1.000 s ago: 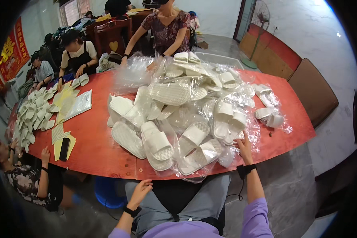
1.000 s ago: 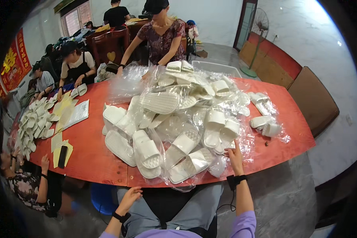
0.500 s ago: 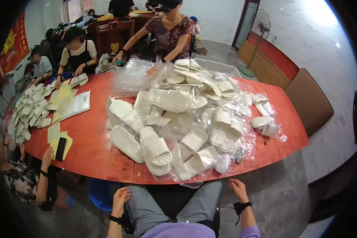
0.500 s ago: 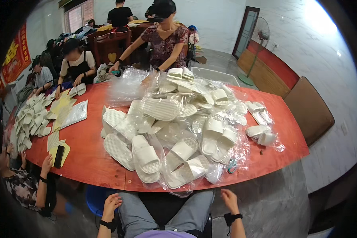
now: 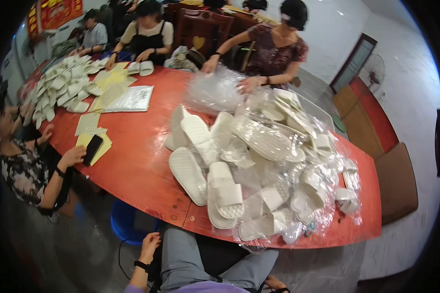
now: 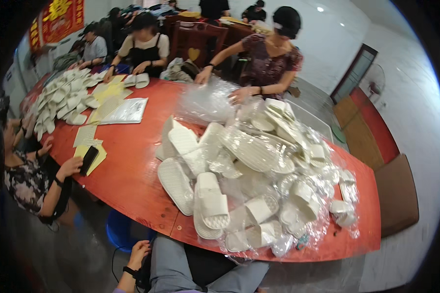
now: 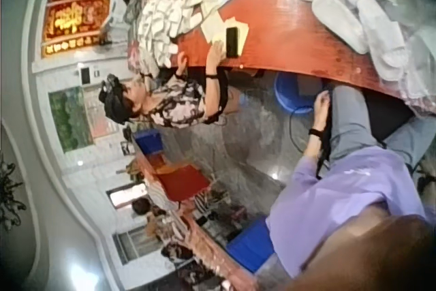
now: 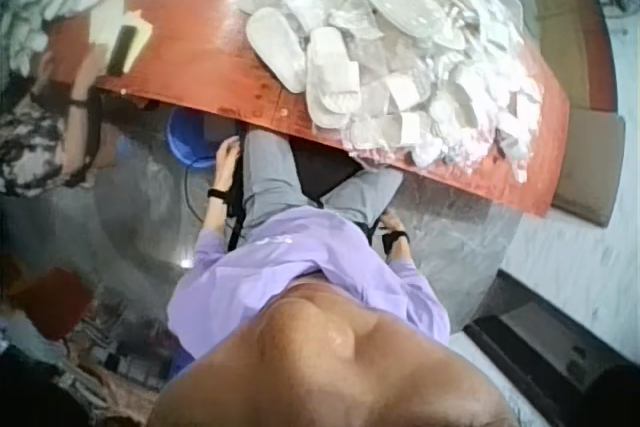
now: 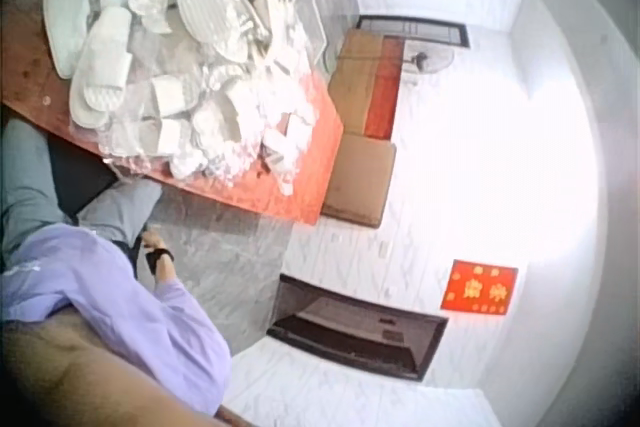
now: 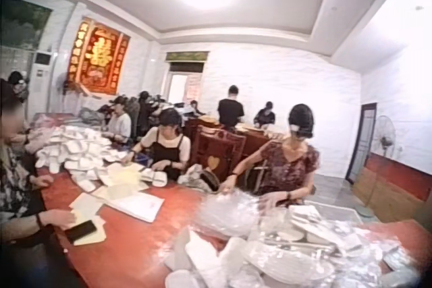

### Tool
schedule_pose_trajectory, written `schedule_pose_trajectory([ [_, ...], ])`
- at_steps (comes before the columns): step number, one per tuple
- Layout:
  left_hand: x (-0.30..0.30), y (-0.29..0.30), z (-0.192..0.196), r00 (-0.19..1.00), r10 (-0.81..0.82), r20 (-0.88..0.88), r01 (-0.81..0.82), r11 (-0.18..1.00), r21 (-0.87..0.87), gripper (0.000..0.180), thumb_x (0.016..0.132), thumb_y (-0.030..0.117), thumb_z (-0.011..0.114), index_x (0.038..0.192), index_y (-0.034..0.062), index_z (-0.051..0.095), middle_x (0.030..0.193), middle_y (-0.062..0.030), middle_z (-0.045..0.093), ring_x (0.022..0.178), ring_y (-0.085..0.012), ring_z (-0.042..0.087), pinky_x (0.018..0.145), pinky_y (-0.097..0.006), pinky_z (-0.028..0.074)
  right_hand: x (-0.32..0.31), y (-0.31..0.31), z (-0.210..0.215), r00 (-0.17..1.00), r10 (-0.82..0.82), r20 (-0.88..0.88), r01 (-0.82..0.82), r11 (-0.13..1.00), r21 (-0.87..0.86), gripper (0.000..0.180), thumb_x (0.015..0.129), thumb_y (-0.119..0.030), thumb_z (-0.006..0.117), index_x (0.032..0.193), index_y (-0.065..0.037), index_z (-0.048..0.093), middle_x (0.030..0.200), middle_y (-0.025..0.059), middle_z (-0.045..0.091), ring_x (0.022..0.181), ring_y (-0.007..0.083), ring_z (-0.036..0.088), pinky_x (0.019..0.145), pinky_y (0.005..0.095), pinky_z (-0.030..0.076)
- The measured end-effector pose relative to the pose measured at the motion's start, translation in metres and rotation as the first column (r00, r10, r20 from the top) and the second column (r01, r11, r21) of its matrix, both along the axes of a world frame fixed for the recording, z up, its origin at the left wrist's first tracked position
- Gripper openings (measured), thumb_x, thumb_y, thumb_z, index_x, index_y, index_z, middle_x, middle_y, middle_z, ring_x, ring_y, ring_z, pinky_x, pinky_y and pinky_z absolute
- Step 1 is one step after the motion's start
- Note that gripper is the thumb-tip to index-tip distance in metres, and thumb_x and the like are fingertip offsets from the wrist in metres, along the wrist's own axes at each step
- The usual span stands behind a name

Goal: Placing pairs of white slippers into plastic bags and organizing them from a large sack.

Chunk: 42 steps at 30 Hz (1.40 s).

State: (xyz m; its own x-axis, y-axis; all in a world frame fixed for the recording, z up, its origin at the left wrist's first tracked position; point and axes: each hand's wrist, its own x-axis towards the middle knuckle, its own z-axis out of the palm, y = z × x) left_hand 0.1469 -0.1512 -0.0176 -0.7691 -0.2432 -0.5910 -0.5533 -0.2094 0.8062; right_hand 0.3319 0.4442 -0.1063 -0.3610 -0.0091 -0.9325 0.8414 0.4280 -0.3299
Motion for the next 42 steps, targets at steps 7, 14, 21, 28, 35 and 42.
schedule_pose_trajectory([
  [7,-0.028,0.023,0.02,0.975,0.089,-0.203,-0.087,0.996,0.021,0.026,0.091,0.005,0.053,0.117,-0.001,0.054,0.103,-0.0064,0.061,0.094,-0.0143,0.058,0.082,-0.027,0.047,-0.001,-0.028,0.012,0.943,0.288,-0.17,-0.247,0.943,0.224,0.052,0.089,-0.022,0.049,0.137,-0.005,0.037,0.122,0.0191,0.056,0.108,0.0356,0.055,0.086,0.0484,0.049],
  [14,-0.061,0.026,0.033,0.994,0.079,-0.074,-0.051,0.945,0.322,0.017,0.093,0.011,0.053,0.107,0.0026,0.053,0.105,-0.0027,0.057,0.092,-0.0117,0.057,0.084,-0.029,0.049,-0.013,-0.037,0.024,0.853,0.482,-0.202,-0.39,0.844,0.368,0.065,0.09,-0.027,0.045,0.145,-0.008,0.016,0.128,0.029,0.049,0.121,0.0461,0.045,0.096,0.053,0.04],
  [21,-0.054,0.047,0.034,0.977,0.203,0.059,-0.163,0.541,0.825,0.016,0.092,0.007,0.052,0.107,0.0052,0.049,0.115,-0.0135,0.054,0.115,-0.0268,0.051,0.102,-0.039,0.04,-0.02,-0.047,0.043,0.954,0.265,-0.141,-0.192,0.9,0.391,0.072,0.083,-0.032,0.063,0.138,-0.001,0.03,0.108,0.0233,0.061,0.103,0.0356,0.06,0.087,0.0393,0.046],
  [28,-0.03,0.079,0.046,0.946,0.309,0.095,-0.254,0.529,0.81,0.041,0.093,0.011,0.048,0.131,0.0023,0.038,0.139,-0.0224,0.039,0.131,-0.0322,0.037,0.11,-0.041,0.031,-0.048,-0.036,0.055,0.921,0.259,-0.292,-0.105,0.885,0.453,0.054,0.086,-0.023,0.059,0.133,-0.001,0.044,0.122,0.0211,0.057,0.11,0.0307,0.058,0.093,0.0367,0.044],
  [35,-0.022,0.101,0.055,0.961,0.259,0.101,-0.24,0.589,0.771,0.061,0.092,0.01,0.047,0.145,0.0045,0.017,0.145,-0.0218,0.03,0.134,-0.0318,0.034,0.111,-0.04,0.03,-0.133,-0.041,0.089,0.16,-0.983,-0.093,0.548,0.167,-0.82,0.039,0.091,-0.011,0.053,0.128,-0.001,0.046,0.127,0.0132,0.052,0.115,0.027,0.052,0.101,0.0374,0.042],
  [42,-0.029,0.122,0.051,0.946,0.301,0.119,-0.283,0.589,0.757,0.037,0.092,0.014,0.05,0.127,0.0053,0.043,0.139,-0.0173,0.039,0.131,-0.0292,0.037,0.109,-0.04,0.032,-0.153,-0.05,0.104,0.331,-0.939,0.091,0.476,0.083,-0.876,0.031,0.093,-0.02,0.053,0.118,-0.002,0.051,0.123,0.0135,0.055,0.116,0.0256,0.051,0.101,0.0397,0.041],
])
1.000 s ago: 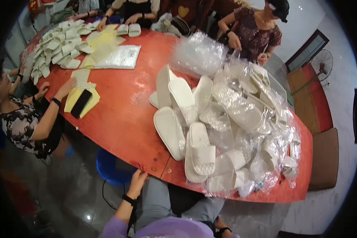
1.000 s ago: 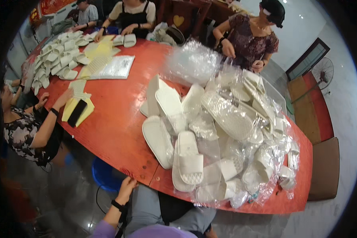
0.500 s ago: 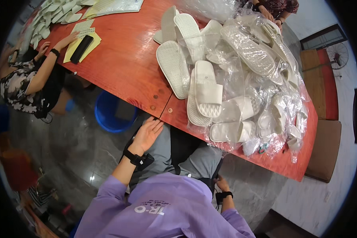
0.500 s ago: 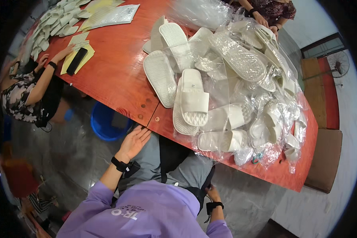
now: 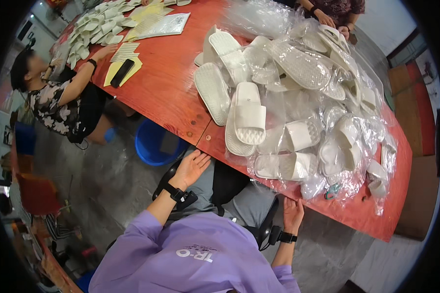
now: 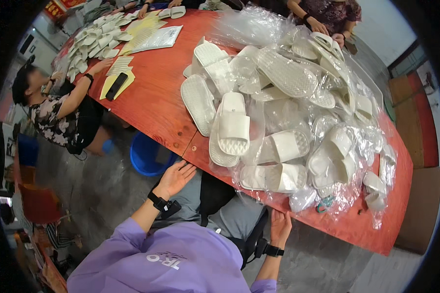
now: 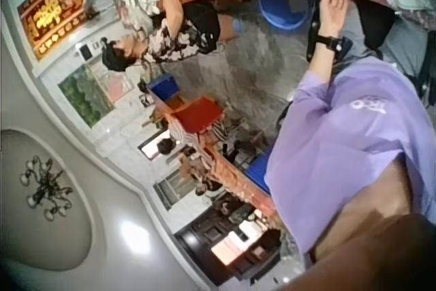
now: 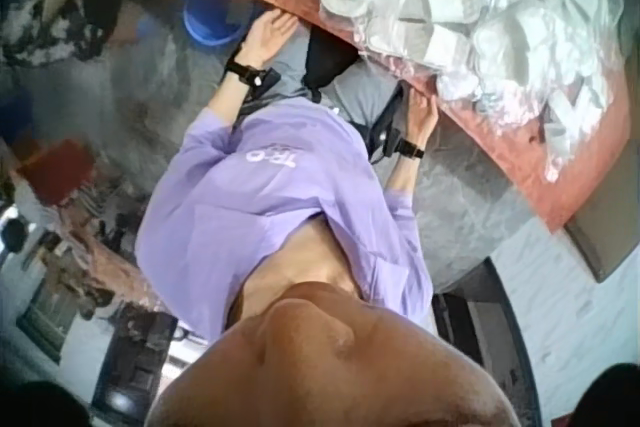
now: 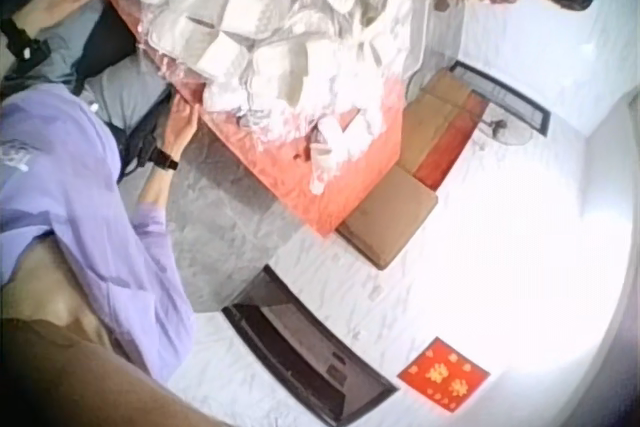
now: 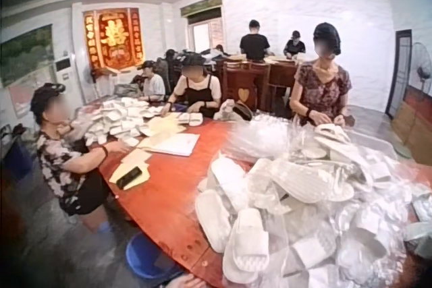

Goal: Placing pairs of white slippers into plastic bags and organizing them from a large sack.

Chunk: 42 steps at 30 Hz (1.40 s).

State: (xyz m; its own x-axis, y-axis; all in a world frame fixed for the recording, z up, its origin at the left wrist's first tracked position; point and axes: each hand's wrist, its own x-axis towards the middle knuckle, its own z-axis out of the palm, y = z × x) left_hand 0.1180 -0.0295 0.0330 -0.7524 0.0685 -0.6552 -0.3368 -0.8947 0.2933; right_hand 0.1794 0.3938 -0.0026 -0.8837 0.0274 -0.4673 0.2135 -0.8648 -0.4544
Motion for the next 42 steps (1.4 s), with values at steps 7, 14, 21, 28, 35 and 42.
schedule_pose_trajectory([
  [7,-0.005,0.019,-0.003,0.995,0.1,-0.016,-0.1,0.995,-0.026,0.023,0.089,0.015,0.053,0.11,0.005,0.052,0.127,-0.0145,0.049,0.121,-0.0263,0.044,0.108,-0.042,0.033,0.0,0.009,-0.011,0.999,0.005,0.039,-0.007,0.999,0.04,0.031,0.094,-0.017,0.051,0.121,-0.002,0.05,0.127,0.0138,0.052,0.12,0.0258,0.048,0.105,0.0381,0.038],
  [14,-0.006,0.022,-0.042,0.994,0.092,-0.064,-0.093,0.996,-0.01,0.028,0.087,0.016,0.056,0.112,0.0054,0.054,0.123,-0.0095,0.053,0.119,-0.0218,0.047,0.105,-0.038,0.036,-0.008,0.015,-0.007,0.997,0.081,0.001,-0.081,0.992,0.092,0.026,0.094,-0.012,0.05,0.116,0.002,0.053,0.124,0.0159,0.054,0.12,0.0269,0.049,0.105,0.0411,0.039],
  [21,-0.006,0.031,-0.055,0.988,0.067,-0.138,-0.053,0.993,0.101,0.027,0.08,0.016,0.062,0.105,0.0076,0.06,0.121,-0.0054,0.056,0.114,-0.0177,0.048,0.102,-0.034,0.034,-0.02,0.028,-0.013,0.987,0.078,0.142,-0.095,0.988,0.12,0.012,0.085,-0.007,0.059,0.093,0.002,0.059,0.1,0.0136,0.063,0.102,0.026,0.058,0.098,0.044,0.046],
  [28,-0.004,0.054,-0.056,0.964,0.214,-0.159,-0.157,0.938,0.311,0.012,0.083,0.01,0.058,0.088,0.0169,0.051,0.098,0.0045,0.053,0.1,-0.0099,0.047,0.092,-0.03,0.035,-0.049,0.044,-0.014,0.836,-0.204,0.51,-0.002,0.927,0.374,0.02,0.08,-0.015,0.062,0.094,-0.001,0.06,0.096,0.014,0.063,0.094,0.0289,0.057,0.087,0.0472,0.046],
  [35,-0.003,0.044,-0.035,0.984,0.124,-0.126,-0.094,0.97,0.223,0.036,0.08,0.011,0.055,0.114,0.0084,0.043,0.113,-0.0038,0.046,0.109,-0.0142,0.04,0.1,-0.03,0.03,-0.07,0.052,0.009,0.79,-0.168,0.59,-0.02,0.954,0.299,0.034,0.081,-0.015,0.058,0.109,0.003,0.054,0.11,0.0219,0.055,0.103,0.0357,0.051,0.089,0.0526,0.042],
  [42,-0.008,0.057,-0.055,0.991,0.109,-0.071,-0.103,0.99,0.092,0.052,0.08,0.014,0.054,0.127,0.0025,0.037,0.133,-0.0127,0.041,0.126,-0.0228,0.034,0.105,-0.034,0.025,-0.081,0.052,0.0,0.769,-0.28,0.575,0.066,0.929,0.364,0.037,0.083,-0.013,0.054,0.119,-0.003,0.051,0.127,0.0214,0.05,0.121,0.042,0.042,0.096,0.0628,0.034],
])
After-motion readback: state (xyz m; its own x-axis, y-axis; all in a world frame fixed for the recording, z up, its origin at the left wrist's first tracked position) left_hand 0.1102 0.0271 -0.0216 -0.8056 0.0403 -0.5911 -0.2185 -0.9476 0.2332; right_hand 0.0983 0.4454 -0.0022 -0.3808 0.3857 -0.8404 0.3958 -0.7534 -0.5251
